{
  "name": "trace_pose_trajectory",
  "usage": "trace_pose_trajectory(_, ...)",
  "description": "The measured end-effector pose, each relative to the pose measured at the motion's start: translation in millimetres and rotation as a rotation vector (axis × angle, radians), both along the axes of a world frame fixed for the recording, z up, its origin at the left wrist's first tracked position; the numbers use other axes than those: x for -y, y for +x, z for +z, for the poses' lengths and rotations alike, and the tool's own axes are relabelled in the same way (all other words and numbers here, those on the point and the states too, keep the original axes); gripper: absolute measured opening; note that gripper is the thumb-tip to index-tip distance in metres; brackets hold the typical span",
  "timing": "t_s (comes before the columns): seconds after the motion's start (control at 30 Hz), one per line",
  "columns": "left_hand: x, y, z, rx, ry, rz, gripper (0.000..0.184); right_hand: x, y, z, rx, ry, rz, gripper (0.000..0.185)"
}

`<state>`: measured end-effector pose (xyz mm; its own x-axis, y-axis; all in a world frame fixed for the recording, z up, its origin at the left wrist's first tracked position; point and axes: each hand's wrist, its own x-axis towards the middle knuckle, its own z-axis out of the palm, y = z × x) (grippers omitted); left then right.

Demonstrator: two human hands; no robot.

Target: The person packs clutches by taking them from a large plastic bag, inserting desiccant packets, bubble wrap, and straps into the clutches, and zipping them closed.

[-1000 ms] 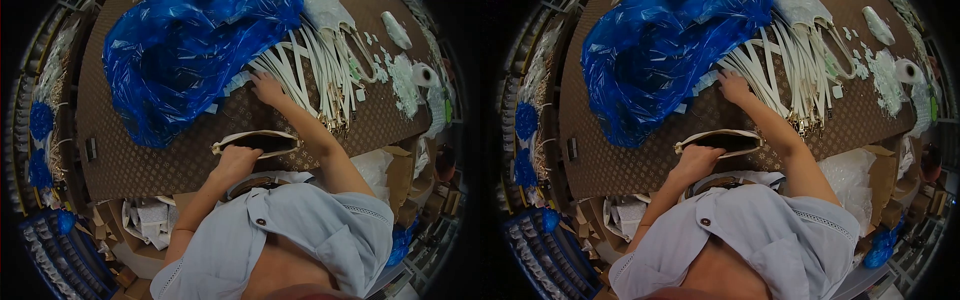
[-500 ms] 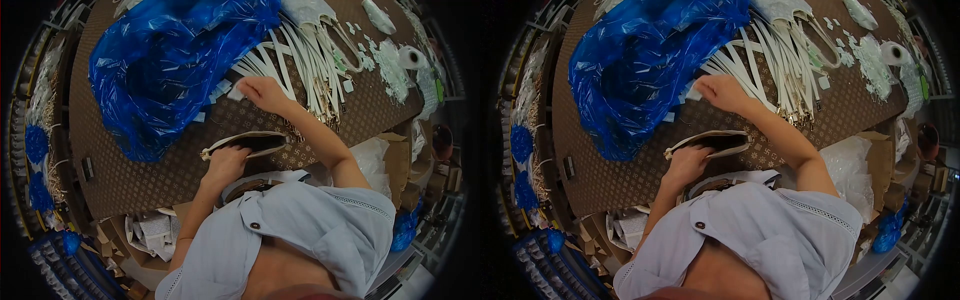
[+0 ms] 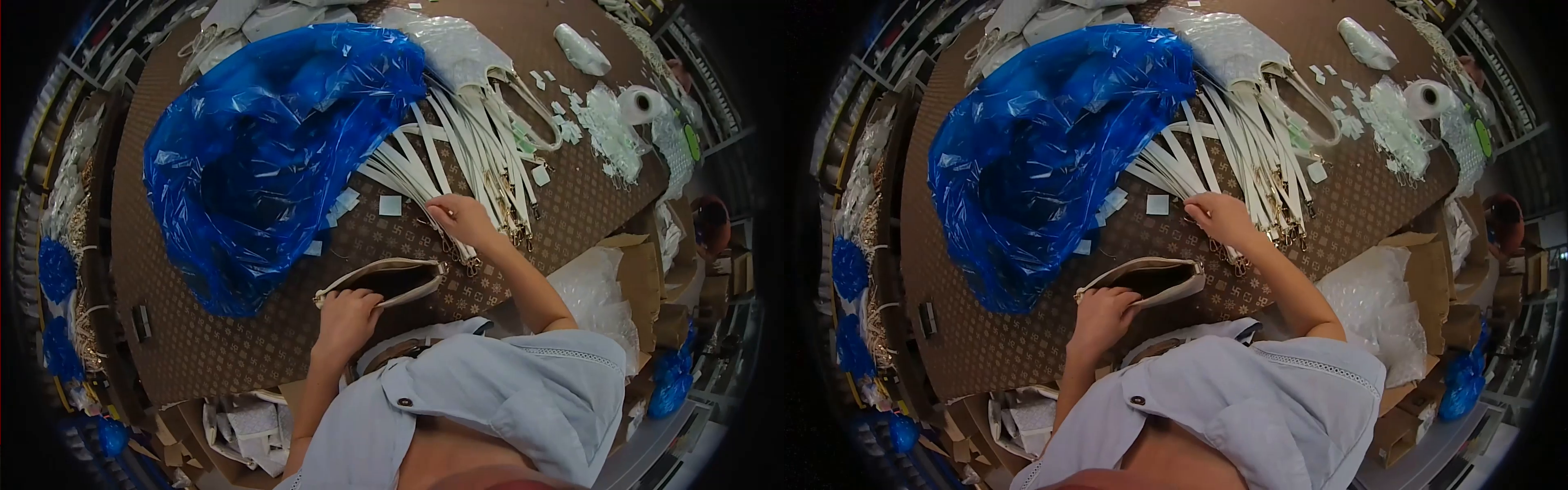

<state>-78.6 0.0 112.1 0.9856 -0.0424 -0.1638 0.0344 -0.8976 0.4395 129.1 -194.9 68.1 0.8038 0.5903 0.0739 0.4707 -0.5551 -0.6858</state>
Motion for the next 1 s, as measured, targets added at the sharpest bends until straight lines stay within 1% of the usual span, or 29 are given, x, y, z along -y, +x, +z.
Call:
trace_pose_trajectory(0.03, -1.7, -1.8, 1.3, -0.008, 0.018, -0.018, 0.018, 3.6, 5.6, 1.3, 0.012, -0.043, -0.006, 0.022)
trace_pose_trajectory(0.07, -2.4, -0.2, 2.0, -0.003, 0.017, -0.011, 0.019, 9.1, 13.2, -4.2, 0.086, -0.001, -0.023, 0.024)
trace_pose_trajectory(0.13, -2.1, 3.3, 1.5, 0.011, 0.025, -0.010, 0.019, 12.2, 32.5, -6.9, -0.031, 0.020, -0.149, 0.026)
trace_pose_trajectory(0.17, -1.6, 3.0, 1.8, 0.019, 0.037, -0.016, 0.019, 14.6, 51.7, -19.6, 0.018, -0.026, -0.155, 0.027)
trace_pose_trajectory(0.2, -1.2, 2.9, 2.8, 0.027, 0.008, -0.025, 0.019, 12.5, 70.7, -24.8, 0.024, -0.013, -0.160, 0.027)
trace_pose_trajectory(0.23, -1.3, 4.2, 4.3, 0.033, -0.020, -0.034, 0.019, 8.0, 90.0, -26.5, 0.131, -0.018, -0.182, 0.027)
trace_pose_trajectory(0.27, -0.6, 6.1, 8.1, -0.015, -0.026, -0.042, 0.020, 0.8, 109.6, -30.4, 0.233, -0.022, -0.203, 0.029)
trace_pose_trajectory(0.33, -0.8, 9.4, 9.6, -0.015, -0.038, -0.055, 0.019, -20.0, 163.5, -44.6, 0.373, -0.047, -0.219, 0.032)
trace_pose_trajectory(0.4, -3.4, 10.5, 9.5, -0.035, -0.076, -0.081, 0.020, -43.7, 213.9, -40.4, 0.390, -0.148, -0.286, 0.037)
trace_pose_trajectory(0.43, -5.2, 11.6, 8.2, -0.049, -0.081, -0.085, 0.020, -54.7, 236.7, -36.9, 0.394, -0.130, -0.287, 0.037)
trace_pose_trajectory(0.5, -9.6, 12.1, 3.5, -0.099, -0.116, -0.071, 0.021, -76.7, 278.0, -29.2, 0.212, -0.407, -0.438, 0.048)
trace_pose_trajectory(0.53, -9.4, 14.5, 5.2, -0.111, -0.108, -0.060, 0.021, -85.6, 294.2, -26.6, 0.220, -0.389, -0.431, 0.048)
trace_pose_trajectory(0.57, -7.6, 16.1, 9.6, -0.126, -0.102, -0.048, 0.021, -91.5, 307.7, -26.0, 0.164, -0.468, -0.444, 0.051)
trace_pose_trajectory(0.6, -6.4, 16.7, 11.5, -0.133, -0.149, -0.052, 0.021, -94.8, 320.1, -26.5, 0.105, -0.552, -0.455, 0.054)
trace_pose_trajectory(0.63, -7.0, 17.5, 14.5, -0.134, -0.146, -0.041, 0.021, -98.0, 332.5, -37.5, 0.094, -0.485, -0.473, 0.059)
trace_pose_trajectory(0.67, -6.5, 16.5, 17.3, -0.232, -0.309, 0.000, 0.024, -102.4, 332.2, -39.7, 0.093, -0.487, -0.464, 0.059)
trace_pose_trajectory(0.7, -4.2, 14.7, 20.0, -0.328, -0.479, 0.036, 0.026, -102.5, 330.4, -41.6, 0.140, -0.415, -0.457, 0.055)
trace_pose_trajectory(0.73, -3.7, 13.5, 26.1, -0.332, -0.494, 0.034, 0.026, -97.6, 326.4, -43.8, 0.187, -0.349, -0.452, 0.051)
trace_pose_trajectory(0.77, -9.3, 15.0, 34.9, -0.453, -0.751, 0.001, 0.029, -90.6, 317.2, -41.3, 0.188, -0.364, -0.456, 0.051)
trace_pose_trajectory(0.8, -18.2, 16.8, 41.3, -0.572, -1.005, -0.036, 0.032, -84.7, 301.1, -32.1, 0.288, -0.215, -0.405, 0.045)
trace_pose_trajectory(0.83, -30.0, 15.3, 43.4, -0.571, -1.011, -0.041, 0.032, -80.2, 282.2, -22.2, 0.386, -0.064, -0.346, 0.039)
trace_pose_trajectory(0.9, -51.7, 12.3, 39.9, -0.477, -1.047, 0.049, 0.037, -67.5, 225.2, 20.5, 0.484, 0.218, -0.110, 0.026)
trace_pose_trajectory(0.97, -61.3, 27.9, 30.9, -0.037, -1.233, 0.335, 0.047, -65.3, 142.5, 61.3, 0.560, 0.325, 0.160, 0.019)
trace_pose_trajectory(1.0, -69.5, 43.7, 21.5, -0.001, -1.214, 0.497, 0.066, -65.8, 107.1, 72.1, 0.347, 0.264, 0.362, 0.021)
